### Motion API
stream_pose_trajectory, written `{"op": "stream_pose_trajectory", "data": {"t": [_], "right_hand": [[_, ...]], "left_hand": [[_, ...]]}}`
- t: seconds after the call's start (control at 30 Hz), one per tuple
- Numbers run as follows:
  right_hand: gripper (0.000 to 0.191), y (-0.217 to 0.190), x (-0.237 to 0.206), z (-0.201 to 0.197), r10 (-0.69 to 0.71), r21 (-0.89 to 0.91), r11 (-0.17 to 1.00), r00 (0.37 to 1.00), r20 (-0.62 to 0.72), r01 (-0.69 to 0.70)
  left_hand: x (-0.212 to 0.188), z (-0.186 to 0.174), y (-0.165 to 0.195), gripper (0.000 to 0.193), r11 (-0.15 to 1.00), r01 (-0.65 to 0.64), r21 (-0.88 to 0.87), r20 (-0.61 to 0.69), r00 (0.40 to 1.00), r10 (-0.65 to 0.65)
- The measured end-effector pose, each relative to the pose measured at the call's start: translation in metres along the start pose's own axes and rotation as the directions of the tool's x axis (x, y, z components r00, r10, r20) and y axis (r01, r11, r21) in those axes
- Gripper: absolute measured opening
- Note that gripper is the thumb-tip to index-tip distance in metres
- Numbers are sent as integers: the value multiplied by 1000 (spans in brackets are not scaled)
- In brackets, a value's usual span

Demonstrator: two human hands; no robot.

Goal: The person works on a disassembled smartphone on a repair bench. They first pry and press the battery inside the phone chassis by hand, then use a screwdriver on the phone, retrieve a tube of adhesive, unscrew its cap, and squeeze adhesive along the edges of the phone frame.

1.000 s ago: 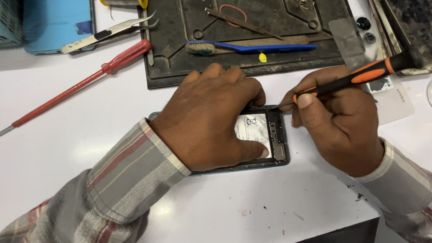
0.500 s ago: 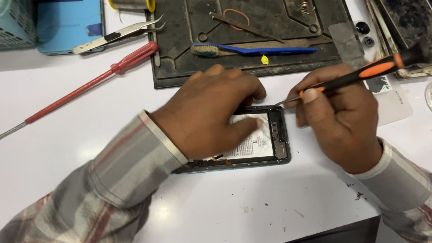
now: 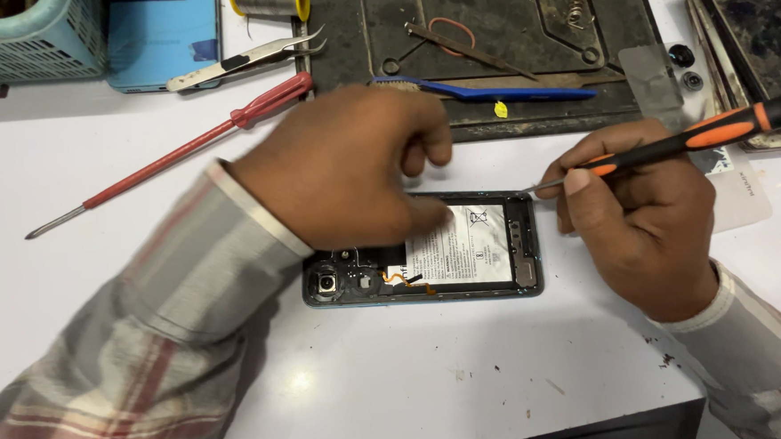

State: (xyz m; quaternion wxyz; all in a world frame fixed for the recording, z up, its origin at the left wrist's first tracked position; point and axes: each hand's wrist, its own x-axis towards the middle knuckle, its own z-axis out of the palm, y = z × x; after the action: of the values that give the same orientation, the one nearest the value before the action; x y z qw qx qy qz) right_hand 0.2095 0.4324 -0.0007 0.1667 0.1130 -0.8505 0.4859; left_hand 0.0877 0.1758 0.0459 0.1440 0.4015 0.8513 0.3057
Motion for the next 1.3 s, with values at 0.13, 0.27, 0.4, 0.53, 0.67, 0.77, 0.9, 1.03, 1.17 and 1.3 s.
{"op": "stream_pose_trajectory", "data": {"t": [0.13, 0.27, 0.4, 0.53, 0.67, 0.77, 0.9, 1.03, 1.17, 1.3], "right_hand": [[7, -4, -3, -2, -18, -42, 999, 1000, 0, 18], [8, -7, -6, -4, -13, -71, 997, 1000, 6, 14], [7, -6, -6, -3, -15, -64, 998, 999, 32, 17], [9, -7, -8, 1, -20, -24, 999, 998, 61, 21], [14, -10, -14, 4, 12, -36, 999, 995, 101, -8], [19, -11, -17, 4, -79, -36, 996, 986, 147, 86], [22, -11, -20, 2, -37, -86, 995, 974, 221, 57], [24, -11, -20, 2, 18, -38, 999, 958, 286, -8], [26, -11, -19, 7, -56, 11, 998, 951, 305, 55], [23, -11, -19, 8, -65, 48, 997, 950, 307, 53]], "left_hand": [[-1, 16, 9, 52, 986, -131, 108, 4, 991, 132], [1, 23, 13, 56, 995, -4, 103, -21, 1000, 7], [5, 28, 17, 61, 989, 115, 93, -135, 986, -102], [5, 28, 16, 61, 988, 138, 68, -191, 974, -123], [3, 22, 10, 55, 984, 157, 85, -131, 981, -145], [5, 16, 5, 56, 985, 145, 94, -53, 989, -140], [9, 19, 1, 57, 987, 139, 75, -47, 990, -136], [11, 31, 1, 56, 995, 97, 12, -169, 981, -94], [9, 37, -2, 54, 998, 58, 4, -224, 973, -56], [13, 31, -9, 47, 999, 44, -24, -138, 989, -47]]}}
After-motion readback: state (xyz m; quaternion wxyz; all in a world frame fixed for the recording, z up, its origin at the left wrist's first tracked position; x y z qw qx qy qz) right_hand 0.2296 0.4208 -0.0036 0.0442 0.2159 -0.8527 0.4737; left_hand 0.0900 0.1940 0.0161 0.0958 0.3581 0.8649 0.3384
